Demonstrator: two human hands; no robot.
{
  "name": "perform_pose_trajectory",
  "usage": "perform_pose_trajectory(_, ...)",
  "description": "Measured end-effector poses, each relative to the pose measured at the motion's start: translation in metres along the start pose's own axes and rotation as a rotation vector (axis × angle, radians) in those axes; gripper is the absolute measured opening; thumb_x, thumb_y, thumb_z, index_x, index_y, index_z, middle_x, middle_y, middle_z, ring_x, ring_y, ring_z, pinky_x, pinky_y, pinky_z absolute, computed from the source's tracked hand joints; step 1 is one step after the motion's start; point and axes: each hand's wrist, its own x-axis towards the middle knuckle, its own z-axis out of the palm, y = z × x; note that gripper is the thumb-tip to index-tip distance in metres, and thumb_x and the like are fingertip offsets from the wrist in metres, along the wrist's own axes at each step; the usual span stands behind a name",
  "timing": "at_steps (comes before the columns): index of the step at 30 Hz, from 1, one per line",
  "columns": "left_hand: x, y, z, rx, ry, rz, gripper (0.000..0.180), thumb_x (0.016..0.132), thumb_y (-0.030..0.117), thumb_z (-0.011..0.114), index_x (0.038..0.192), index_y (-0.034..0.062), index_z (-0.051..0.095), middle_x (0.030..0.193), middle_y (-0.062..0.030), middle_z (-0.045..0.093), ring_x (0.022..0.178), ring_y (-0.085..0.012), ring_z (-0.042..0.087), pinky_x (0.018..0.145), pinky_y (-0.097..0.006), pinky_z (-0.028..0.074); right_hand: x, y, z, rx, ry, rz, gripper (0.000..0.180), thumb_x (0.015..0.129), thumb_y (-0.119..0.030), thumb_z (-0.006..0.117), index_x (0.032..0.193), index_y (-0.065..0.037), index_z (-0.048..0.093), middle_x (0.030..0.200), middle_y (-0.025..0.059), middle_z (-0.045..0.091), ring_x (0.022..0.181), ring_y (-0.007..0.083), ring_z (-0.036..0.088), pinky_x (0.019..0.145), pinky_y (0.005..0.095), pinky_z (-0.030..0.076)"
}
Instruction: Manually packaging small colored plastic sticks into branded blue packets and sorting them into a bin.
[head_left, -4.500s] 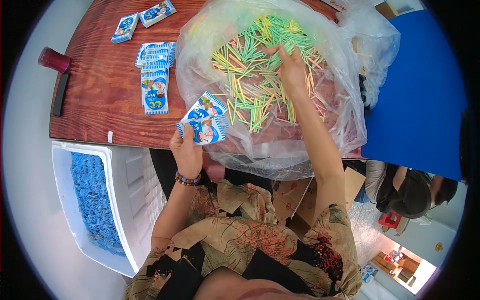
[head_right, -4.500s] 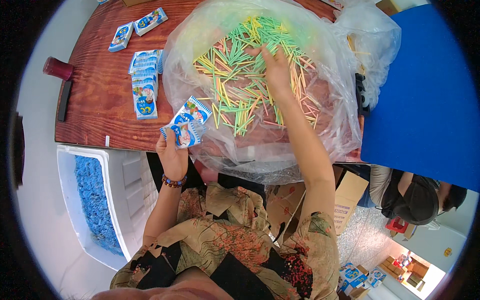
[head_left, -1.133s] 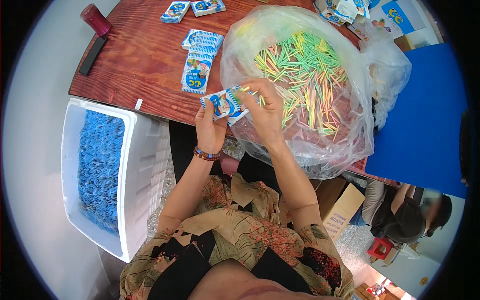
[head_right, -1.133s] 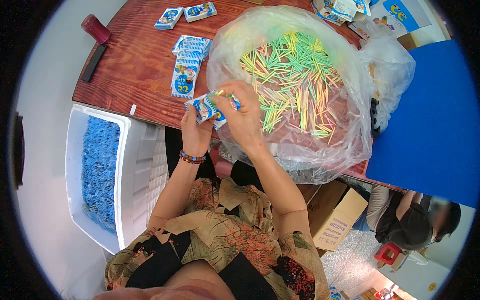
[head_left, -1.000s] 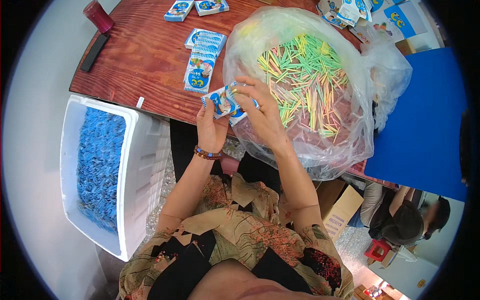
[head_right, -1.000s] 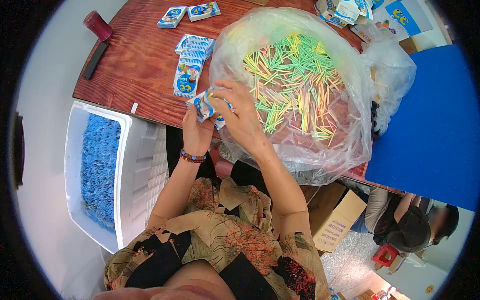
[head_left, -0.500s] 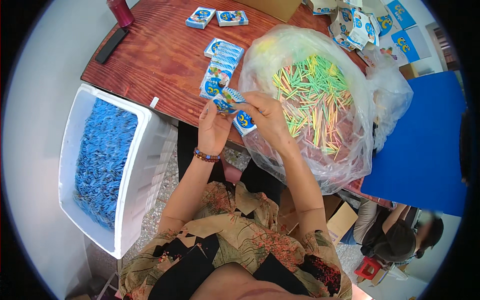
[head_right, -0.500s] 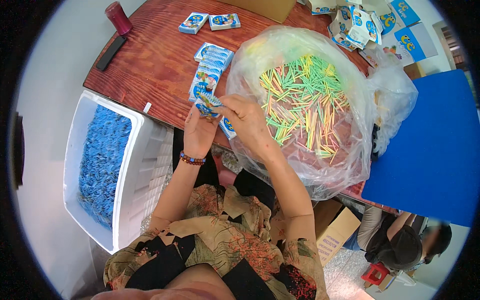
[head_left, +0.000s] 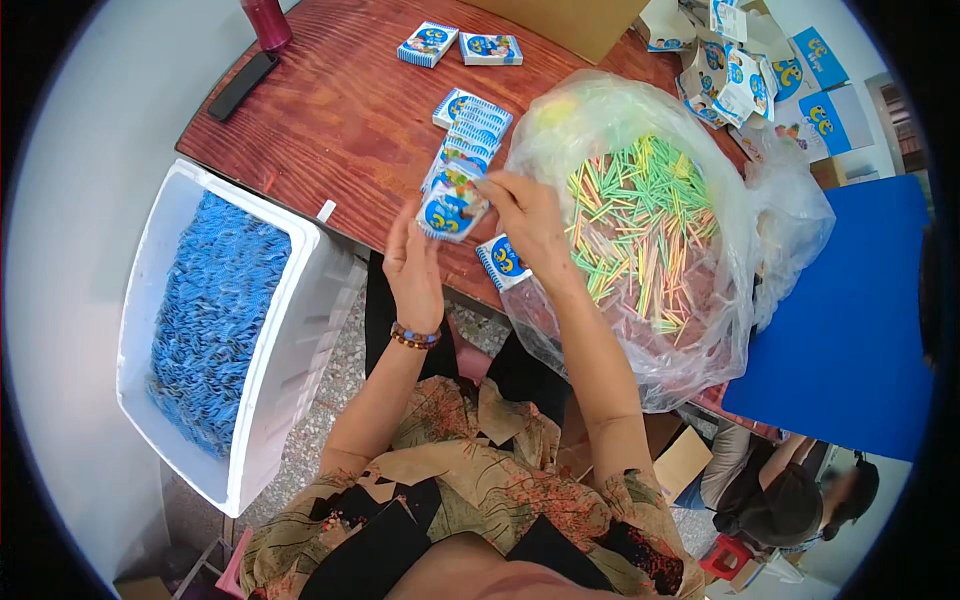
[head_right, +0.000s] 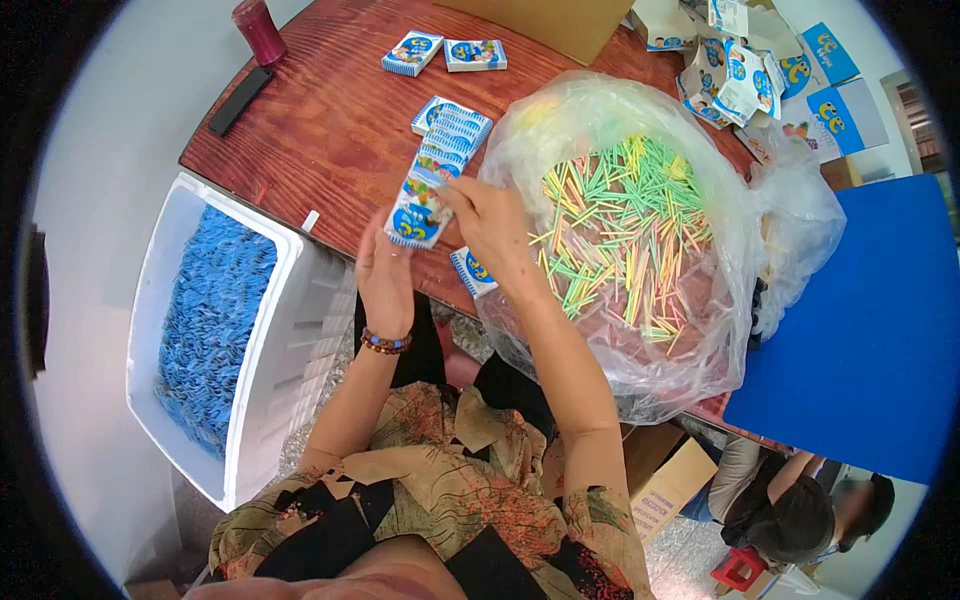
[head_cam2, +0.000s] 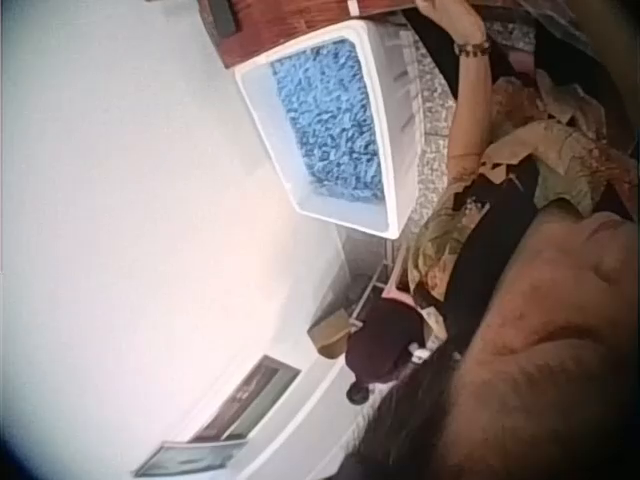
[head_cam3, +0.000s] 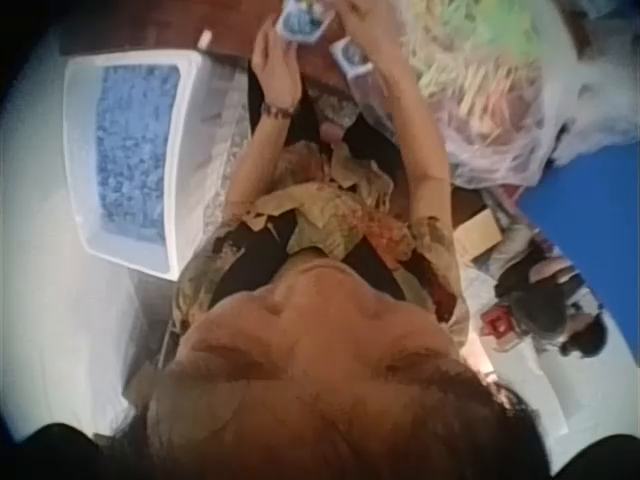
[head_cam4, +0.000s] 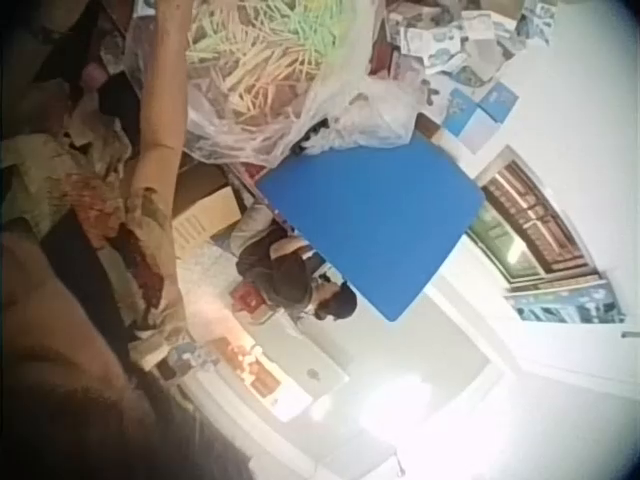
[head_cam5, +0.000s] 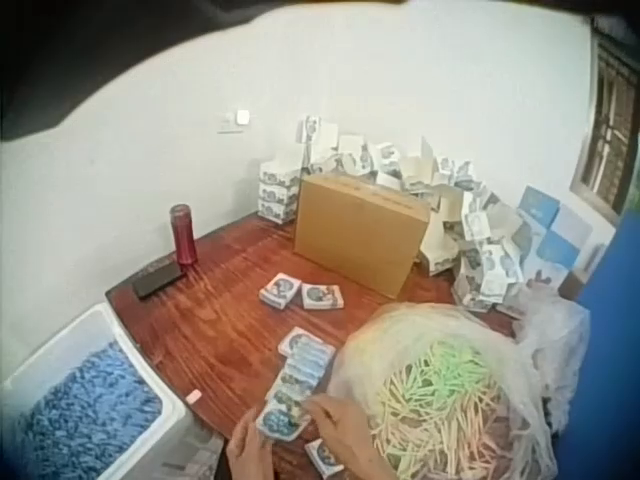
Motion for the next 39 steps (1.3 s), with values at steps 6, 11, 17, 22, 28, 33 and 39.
perform_pose_trajectory(6, 0.008, 0.008, -0.004, 0.93, -0.034, 0.49, 0.029, 0.09, 0.011, 0.058, 0.119, 0.0035, 0.055, 0.119, -0.0107, 0.055, 0.112, -0.0228, 0.05, 0.097, -0.036, 0.037, 0.046, 0.019, 0.024, -0.421, -0.093, 0.036, 0.025, 0.089, -0.022, 0.057, 0.094, 0.0, 0.066, 0.079, 0.0211, 0.065, 0.074, 0.0347, 0.064, 0.065, 0.0394, 0.049)
perform_pose_trajectory(11, 0.01, 0.004, -0.006, 1.476, -0.219, 0.51, 0.028, 0.084, 0.018, 0.064, 0.111, 0.0079, 0.059, 0.108, -0.0075, 0.059, 0.105, -0.0271, 0.051, 0.096, -0.041, 0.031, 0.017, 0.016, 0.004, -0.35, 0.131, -0.128, 0.022, 0.087, -0.021, 0.059, 0.093, -0.001, 0.066, 0.076, 0.0174, 0.065, 0.067, 0.0291, 0.065, 0.062, 0.0375, 0.049)
perform_pose_trajectory(17, -0.005, -0.001, 0.003, 1.69, -0.347, 0.633, 0.034, 0.073, 0.027, 0.073, 0.099, 0.0114, 0.06, 0.094, -0.0049, 0.057, 0.098, -0.0261, 0.049, 0.085, -0.043, 0.03, -0.053, 0.026, -0.05, -0.399, -0.058, 0.091, 0.016, 0.085, -0.018, 0.062, 0.09, -0.003, 0.067, 0.07, 0.0124, 0.064, 0.06, 0.0208, 0.062, 0.056, 0.032, 0.046)
perform_pose_trajectory(22, -0.007, -0.014, 0.019, 1.761, -0.435, 0.557, 0.035, 0.068, 0.033, 0.077, 0.086, 0.0116, 0.056, 0.089, -0.0056, 0.054, 0.092, -0.027, 0.048, 0.079, -0.043, 0.029, -0.088, 0.066, -0.053, -0.24, 0.001, 0.149, 0.014, 0.085, -0.016, 0.062, 0.091, -0.004, 0.065, 0.067, 0.0081, 0.06, 0.057, 0.0171, 0.055, 0.054, 0.0295, 0.042)
perform_pose_trajectory(28, -0.002, -0.018, 0.014, 1.728, -0.479, 0.589, 0.025, 0.074, 0.029, 0.073, 0.08, 0.0114, 0.056, 0.08, -0.0024, 0.058, 0.084, -0.0236, 0.053, 0.077, -0.041, 0.03, -0.086, 0.063, -0.055, -0.251, -0.027, 0.196, 0.015, 0.085, -0.018, 0.062, 0.089, -0.003, 0.064, 0.067, 0.0075, 0.06, 0.057, 0.0166, 0.054, 0.055, 0.0299, 0.042)
perform_pose_trajectory(33, 0.0, -0.024, 0.011, 1.673, -0.498, 0.737, 0.017, 0.077, 0.025, 0.07, 0.079, 0.0113, 0.06, 0.075, -0.0019, 0.06, 0.075, -0.0217, 0.056, 0.071, -0.037, 0.033, -0.086, 0.07, -0.058, -0.223, -0.027, 0.209, 0.016, 0.086, -0.018, 0.061, 0.09, -0.003, 0.063, 0.068, 0.0077, 0.06, 0.055, 0.016, 0.054, 0.054, 0.0301, 0.042)
perform_pose_trajectory(39, 0.005, -0.026, 0.01, 1.614, -0.424, 0.752, 0.012, 0.078, 0.021, 0.068, 0.082, 0.0113, 0.064, 0.079, -0.0025, 0.063, 0.076, -0.021, 0.058, 0.069, -0.036, 0.035, -0.08, 0.081, -0.06, -0.075, -0.006, 0.253, 0.018, 0.087, -0.017, 0.059, 0.096, -0.002, 0.062, 0.069, 0.0065, 0.061, 0.053, 0.0123, 0.054, 0.051, 0.0281, 0.043)
